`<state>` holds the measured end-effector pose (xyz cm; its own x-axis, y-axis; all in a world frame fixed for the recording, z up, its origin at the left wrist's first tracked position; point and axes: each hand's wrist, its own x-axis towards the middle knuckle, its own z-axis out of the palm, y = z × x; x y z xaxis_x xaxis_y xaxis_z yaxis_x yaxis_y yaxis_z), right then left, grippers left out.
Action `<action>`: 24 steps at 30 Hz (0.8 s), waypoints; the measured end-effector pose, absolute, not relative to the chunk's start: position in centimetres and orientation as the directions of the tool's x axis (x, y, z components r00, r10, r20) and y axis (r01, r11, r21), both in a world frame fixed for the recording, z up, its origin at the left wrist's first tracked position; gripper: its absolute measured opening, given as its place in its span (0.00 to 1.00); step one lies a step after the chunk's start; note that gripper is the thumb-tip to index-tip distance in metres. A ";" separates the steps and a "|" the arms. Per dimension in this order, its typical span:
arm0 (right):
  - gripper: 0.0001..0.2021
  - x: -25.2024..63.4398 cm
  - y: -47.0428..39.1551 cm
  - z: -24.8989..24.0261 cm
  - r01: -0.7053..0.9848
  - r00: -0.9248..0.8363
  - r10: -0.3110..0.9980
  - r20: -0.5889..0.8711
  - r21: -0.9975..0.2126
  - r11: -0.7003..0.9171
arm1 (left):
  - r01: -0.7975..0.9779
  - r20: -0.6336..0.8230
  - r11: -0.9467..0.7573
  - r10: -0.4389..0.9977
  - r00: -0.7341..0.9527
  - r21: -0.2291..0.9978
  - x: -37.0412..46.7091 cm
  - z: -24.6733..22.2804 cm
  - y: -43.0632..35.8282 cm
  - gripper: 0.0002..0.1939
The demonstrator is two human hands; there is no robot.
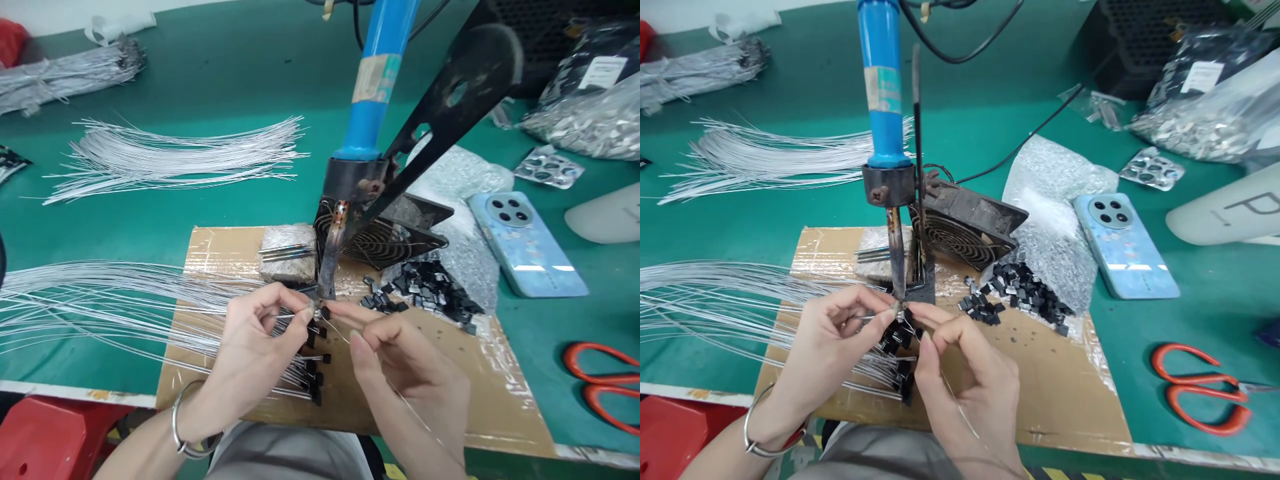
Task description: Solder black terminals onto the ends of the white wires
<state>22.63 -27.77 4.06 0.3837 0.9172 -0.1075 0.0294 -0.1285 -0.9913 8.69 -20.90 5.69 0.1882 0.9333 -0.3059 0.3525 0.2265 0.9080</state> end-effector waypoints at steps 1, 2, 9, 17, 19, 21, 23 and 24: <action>0.11 22.7 -27.6 4.1 0.001 0.386 0.914 -0.126 -0.991 -0.137 | 0.357 -0.313 0.234 0.932 0.183 0.904 8.7 5.7 -20.8 0.05; 0.11 22.7 -27.4 4.1 -0.026 0.384 0.912 -0.141 -0.990 -0.142 | 0.359 -0.322 0.243 0.930 0.178 0.901 8.8 5.7 -20.6 0.05; 0.12 22.8 -26.6 4.3 -0.079 0.378 0.913 -0.151 -0.988 -0.131 | 0.355 -0.328 0.254 0.930 0.165 0.899 8.9 6.0 -19.9 0.05; 0.12 22.8 -26.4 4.6 -0.067 0.391 0.911 -0.129 -0.992 -0.111 | 0.332 -0.325 0.257 0.931 0.167 0.908 8.9 6.1 -19.9 0.04; 0.12 22.8 -26.4 4.6 -0.067 0.391 0.912 -0.127 -0.992 -0.109 | 0.334 -0.318 0.250 0.933 0.168 0.909 8.9 6.1 -19.9 0.04; 0.12 22.8 -26.4 4.5 -0.077 0.388 0.912 -0.132 -0.991 -0.111 | 0.328 -0.315 0.247 0.933 0.173 0.912 8.9 6.1 -19.8 0.04; 0.12 22.8 -26.4 4.5 -0.081 0.392 0.910 -0.133 -0.991 -0.110 | 0.326 -0.315 0.247 0.933 0.173 0.912 8.9 6.1 -19.8 0.04; 0.12 22.7 -26.4 4.6 -0.078 0.396 0.909 -0.130 -0.991 -0.108 | 0.330 -0.315 0.248 0.934 0.170 0.911 8.9 6.1 -19.8 0.04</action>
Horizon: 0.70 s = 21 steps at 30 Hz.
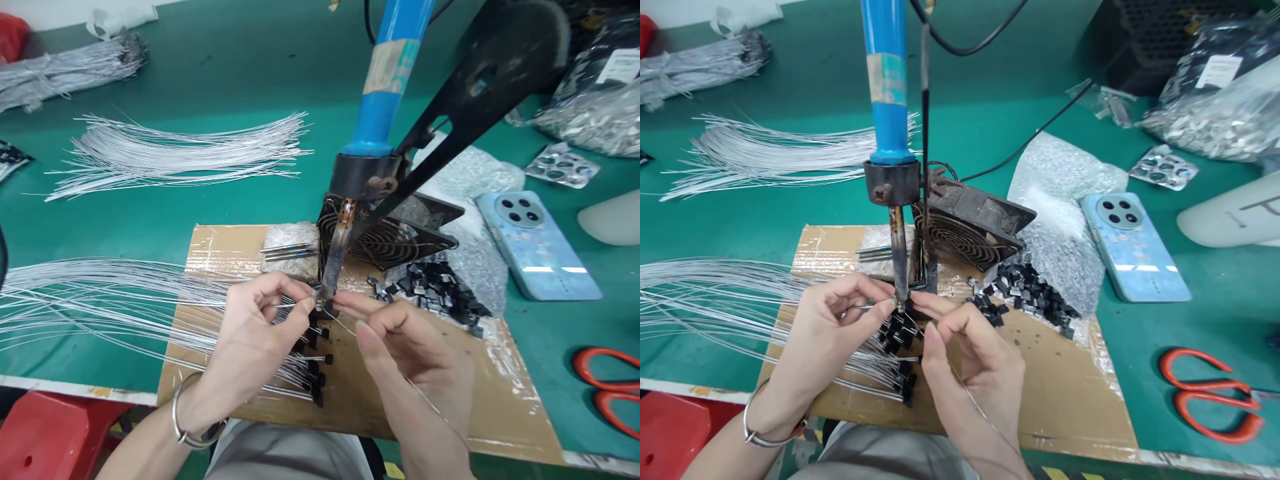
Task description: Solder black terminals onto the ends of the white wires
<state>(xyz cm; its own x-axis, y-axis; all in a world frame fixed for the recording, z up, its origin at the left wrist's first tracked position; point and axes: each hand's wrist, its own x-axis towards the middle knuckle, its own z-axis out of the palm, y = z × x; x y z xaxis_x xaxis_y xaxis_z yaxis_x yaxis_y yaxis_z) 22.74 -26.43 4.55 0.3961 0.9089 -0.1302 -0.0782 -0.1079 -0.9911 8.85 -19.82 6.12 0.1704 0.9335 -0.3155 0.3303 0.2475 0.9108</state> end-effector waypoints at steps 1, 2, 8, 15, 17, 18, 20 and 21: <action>0.12 22.7 -26.4 4.6 -0.076 0.399 0.908 -0.126 -0.992 -0.104 | 0.337 -0.317 0.248 0.934 0.167 0.908 8.8 6.1 -19.8 0.04; 0.12 22.7 -26.5 4.6 -0.076 0.400 0.908 -0.123 -0.992 -0.100 | 0.343 -0.314 0.244 0.935 0.166 0.907 8.8 6.1 -19.8 0.04; 0.12 22.7 -26.5 4.6 -0.072 0.402 0.907 -0.129 -0.991 -0.109 | 0.358 -0.307 0.233 0.937 0.167 0.904 8.7 6.1 -20.0 0.04; 0.11 22.7 -26.5 4.5 -0.073 0.396 0.910 -0.125 -0.992 -0.104 | 0.359 -0.300 0.227 0.940 0.162 0.905 8.8 6.3 -19.9 0.04; 0.11 22.6 -26.5 4.4 -0.082 0.403 0.907 -0.123 -0.992 -0.098 | 0.355 -0.296 0.225 0.942 0.160 0.907 8.8 6.3 -19.9 0.04; 0.11 22.6 -26.5 4.4 -0.084 0.408 0.905 -0.123 -0.992 -0.096 | 0.357 -0.295 0.224 0.942 0.159 0.907 8.8 6.3 -20.0 0.04; 0.11 22.5 -26.5 4.4 -0.089 0.415 0.901 -0.124 -0.991 -0.095 | 0.362 -0.290 0.218 0.944 0.158 0.906 8.8 6.2 -20.0 0.04; 0.12 22.5 -26.5 4.4 -0.092 0.417 0.900 -0.126 -0.991 -0.096 | 0.363 -0.289 0.216 0.944 0.159 0.906 8.8 6.2 -20.0 0.04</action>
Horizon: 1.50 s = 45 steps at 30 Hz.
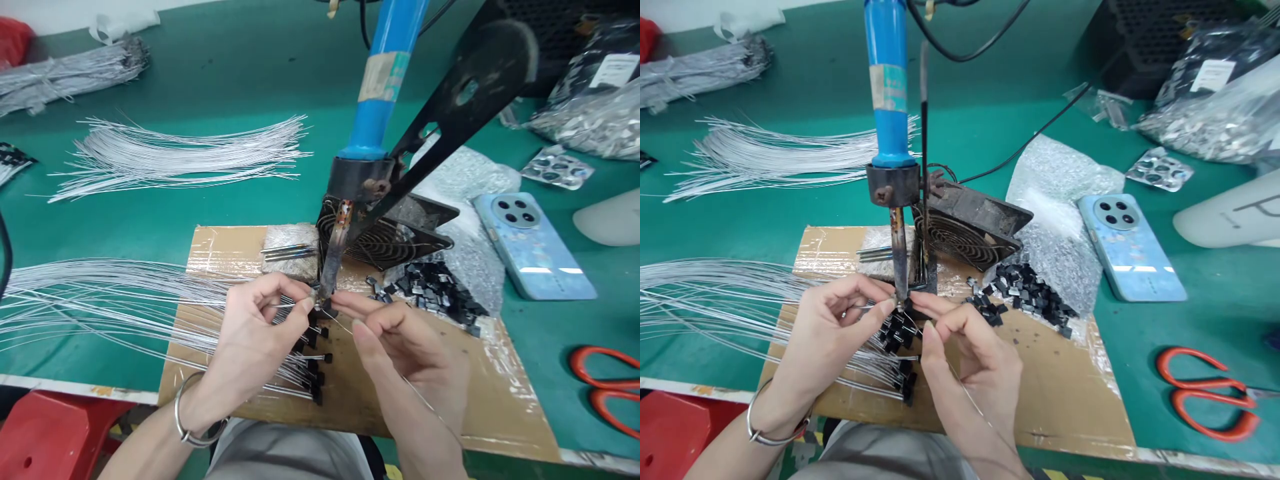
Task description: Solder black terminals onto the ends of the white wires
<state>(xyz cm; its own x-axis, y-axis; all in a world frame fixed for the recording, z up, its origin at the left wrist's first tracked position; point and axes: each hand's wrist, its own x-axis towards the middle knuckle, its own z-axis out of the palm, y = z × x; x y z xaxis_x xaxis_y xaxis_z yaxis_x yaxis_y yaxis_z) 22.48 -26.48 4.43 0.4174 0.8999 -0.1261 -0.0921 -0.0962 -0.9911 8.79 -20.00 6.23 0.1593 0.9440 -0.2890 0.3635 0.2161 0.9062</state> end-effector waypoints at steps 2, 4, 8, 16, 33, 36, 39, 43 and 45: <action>0.12 22.5 -26.5 4.4 -0.099 0.413 0.902 -0.128 -0.991 -0.095 | 0.363 -0.289 0.215 0.943 0.162 0.907 8.8 6.2 -20.0 0.04; 0.12 22.5 -26.5 4.3 -0.106 0.402 0.907 -0.124 -0.990 -0.088 | 0.365 -0.289 0.215 0.943 0.163 0.906 8.9 6.3 -19.9 0.04; 0.11 22.6 -26.6 4.1 -0.087 0.394 0.913 -0.105 -0.993 -0.076 | 0.371 -0.294 0.218 0.941 0.164 0.903 9.0 6.3 -19.9 0.04; 0.10 22.5 -26.8 3.9 -0.107 0.395 0.911 -0.118 -0.991 -0.082 | 0.388 -0.283 0.202 0.945 0.164 0.899 8.7 6.2 -20.1 0.04; 0.10 22.3 -26.9 4.0 -0.068 0.412 0.903 -0.122 -0.992 -0.103 | 0.399 -0.282 0.195 0.944 0.171 0.896 8.8 6.2 -20.1 0.05; 0.10 22.2 -26.9 4.2 -0.052 0.426 0.897 -0.116 -0.993 -0.103 | 0.393 -0.274 0.189 0.947 0.170 0.900 8.8 6.3 -20.3 0.05; 0.11 22.2 -26.9 4.3 -0.040 0.430 0.896 -0.113 -0.993 -0.107 | 0.397 -0.275 0.191 0.947 0.167 0.898 8.8 6.4 -20.3 0.05; 0.11 22.3 -26.8 4.3 -0.037 0.423 0.899 -0.112 -0.994 -0.106 | 0.424 -0.281 0.193 0.947 0.156 0.885 8.9 6.5 -20.2 0.05; 0.11 22.4 -26.8 4.2 -0.046 0.416 0.902 -0.117 -0.993 -0.108 | 0.433 -0.274 0.182 0.948 0.162 0.883 8.9 6.4 -20.2 0.05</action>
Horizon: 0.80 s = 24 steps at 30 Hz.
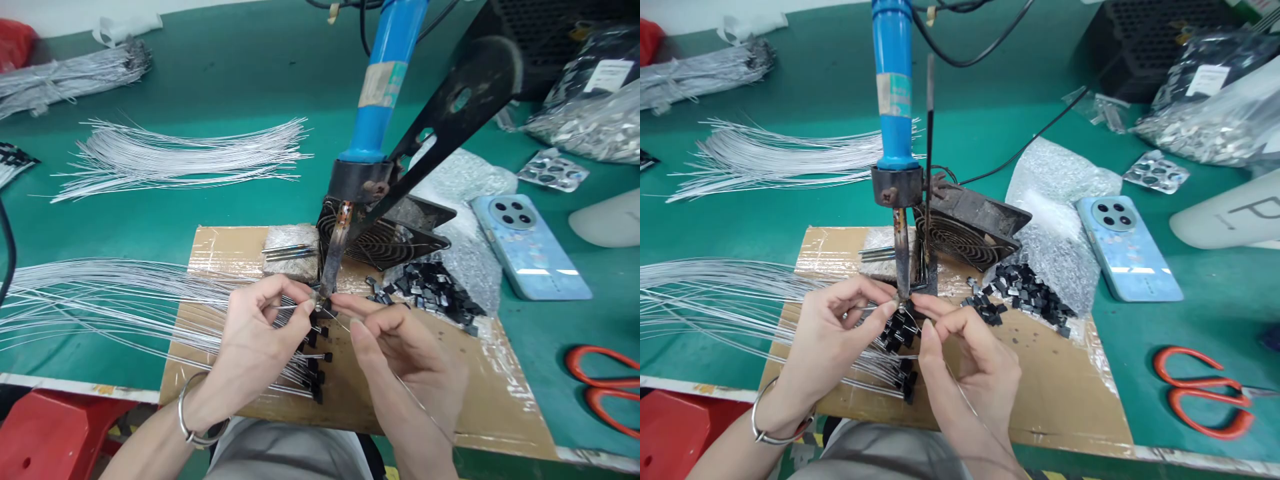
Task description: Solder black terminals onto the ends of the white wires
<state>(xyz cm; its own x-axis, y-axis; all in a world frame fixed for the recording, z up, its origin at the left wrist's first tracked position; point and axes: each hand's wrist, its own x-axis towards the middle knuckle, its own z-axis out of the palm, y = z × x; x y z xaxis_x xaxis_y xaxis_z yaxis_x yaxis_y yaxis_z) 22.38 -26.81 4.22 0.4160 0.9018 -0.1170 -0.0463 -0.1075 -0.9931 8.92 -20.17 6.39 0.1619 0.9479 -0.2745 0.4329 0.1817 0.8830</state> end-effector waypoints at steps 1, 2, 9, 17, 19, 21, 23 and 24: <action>0.11 22.4 -26.8 4.2 -0.048 0.412 0.903 -0.118 -0.993 -0.108 | 0.434 -0.271 0.178 0.948 0.165 0.883 8.9 6.3 -20.1 0.05; 0.11 22.4 -26.8 4.1 -0.047 0.408 0.905 -0.119 -0.993 -0.109 | 0.433 -0.270 0.176 0.948 0.166 0.884 8.9 6.3 -20.1 0.05; 0.10 22.5 -26.9 3.9 -0.019 0.406 0.908 -0.104 -0.994 -0.105 | 0.421 -0.269 0.177 0.949 0.168 0.889 8.9 6.2 -20.3 0.04; 0.10 22.3 -26.9 4.0 -0.008 0.423 0.901 -0.102 -0.994 -0.109 | 0.402 -0.265 0.179 0.949 0.169 0.898 8.8 6.2 -20.2 0.04; 0.10 22.3 -26.9 4.0 -0.010 0.422 0.901 -0.101 -0.994 -0.107 | 0.408 -0.266 0.179 0.949 0.168 0.895 8.8 6.2 -20.2 0.05; 0.10 22.3 -26.9 4.0 -0.011 0.414 0.904 -0.108 -0.993 -0.114 | 0.412 -0.268 0.180 0.949 0.167 0.893 8.8 6.2 -20.2 0.05; 0.10 22.3 -27.0 4.0 -0.011 0.414 0.904 -0.111 -0.993 -0.116 | 0.413 -0.268 0.179 0.948 0.169 0.893 8.8 6.3 -20.2 0.05; 0.10 22.3 -27.0 4.0 -0.014 0.416 0.903 -0.110 -0.993 -0.114 | 0.413 -0.270 0.181 0.948 0.170 0.893 8.8 6.3 -20.2 0.05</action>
